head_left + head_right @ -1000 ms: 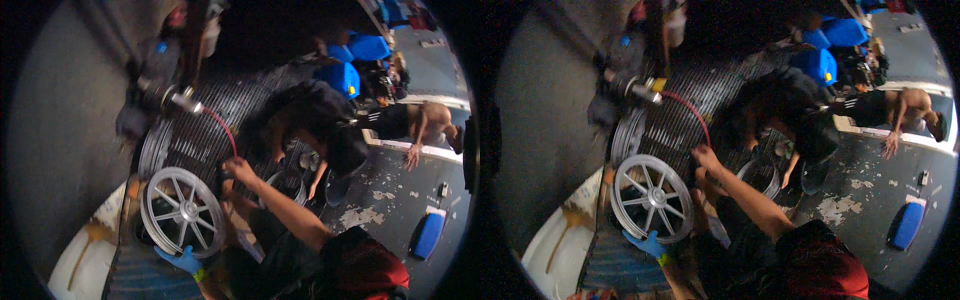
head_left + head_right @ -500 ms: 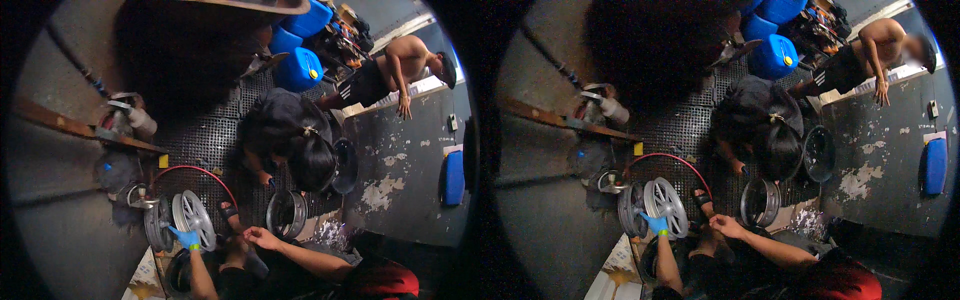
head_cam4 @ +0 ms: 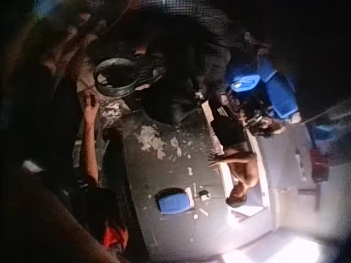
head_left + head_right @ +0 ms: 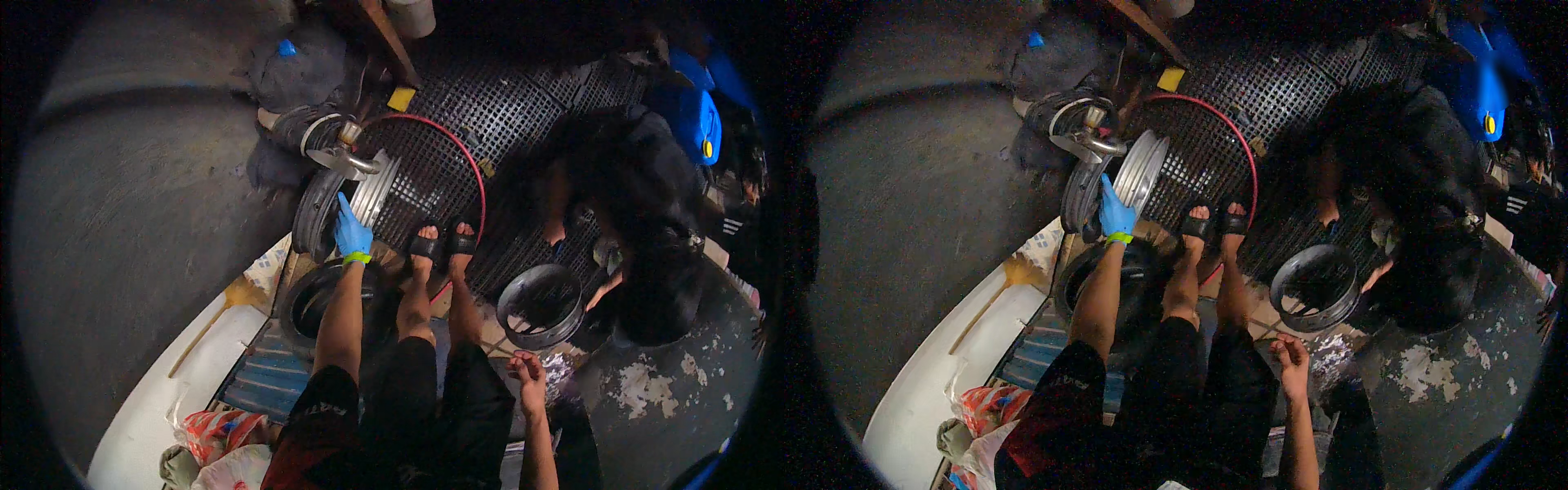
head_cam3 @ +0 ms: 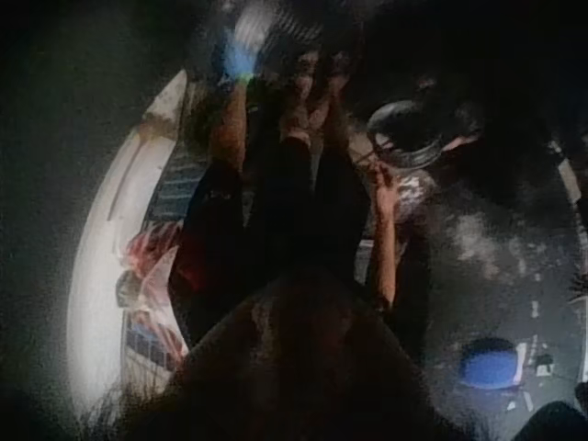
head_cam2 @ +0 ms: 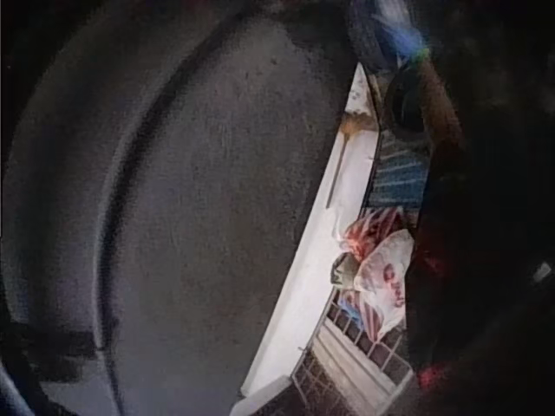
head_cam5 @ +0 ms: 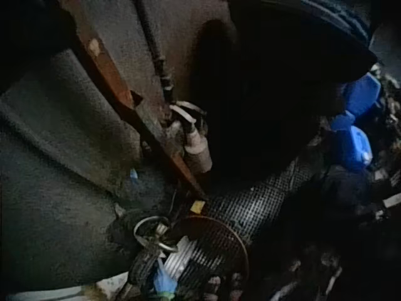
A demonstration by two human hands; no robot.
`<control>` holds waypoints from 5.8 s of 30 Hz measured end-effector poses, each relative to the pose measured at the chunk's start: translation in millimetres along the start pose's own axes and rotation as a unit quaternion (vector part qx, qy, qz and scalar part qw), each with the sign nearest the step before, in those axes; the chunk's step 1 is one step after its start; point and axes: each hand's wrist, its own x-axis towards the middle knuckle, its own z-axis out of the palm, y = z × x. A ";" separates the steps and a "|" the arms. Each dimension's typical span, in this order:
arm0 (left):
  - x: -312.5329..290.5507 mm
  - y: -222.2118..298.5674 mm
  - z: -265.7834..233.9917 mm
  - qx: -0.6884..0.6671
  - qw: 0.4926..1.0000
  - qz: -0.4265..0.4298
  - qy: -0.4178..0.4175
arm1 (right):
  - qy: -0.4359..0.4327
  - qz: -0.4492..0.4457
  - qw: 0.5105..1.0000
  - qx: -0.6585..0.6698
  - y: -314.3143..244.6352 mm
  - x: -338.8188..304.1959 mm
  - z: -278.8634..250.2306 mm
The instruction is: The person scrapes residue from a black plastic basin, then picks up a silver car wheel rim and scrubs it with a brush and water. The person handles the rim and basin while another person works nearby.
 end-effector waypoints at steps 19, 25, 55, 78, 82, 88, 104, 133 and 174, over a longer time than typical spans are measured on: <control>9.8 -15.9 -8.2 -0.106 0.992 0.021 -0.069 | -0.006 0.020 1.000 -0.021 6.9 -35.1 80.0; 25.3 -44.4 15.0 -0.064 0.988 0.108 -0.085 | 0.016 -0.003 0.998 -0.056 -3.4 -55.1 59.4; 91.4 -110.4 -30.4 0.046 0.995 -0.068 0.064 | -0.008 0.068 0.986 -0.152 51.5 -59.0 8.0; 144.8 -146.4 -29.4 0.240 0.957 0.144 0.083 | -0.003 0.062 0.993 -0.105 28.0 -55.7 77.2; 143.5 -103.1 -31.2 0.020 0.989 0.117 -0.091 | 0.032 0.018 0.986 -0.165 42.9 -62.2 60.8; 53.9 -122.4 -52.2 0.041 0.998 0.056 0.009 | 0.019 -0.010 0.990 -0.137 48.3 -69.9 -3.2; -173.9 -80.9 -33.2 0.049 0.994 0.012 -0.102 | -0.245 0.177 0.701 -0.645 163.8 -143.4 -123.5; -139.9 47.2 -129.5 -0.162 0.983 0.047 -0.071 | -0.141 0.161 0.807 -0.550 131.3 -138.5 -134.9; -494.3 243.8 -312.6 -0.652 0.594 0.074 -0.466 | 0.160 -0.209 0.843 0.469 32.8 -335.3 -271.4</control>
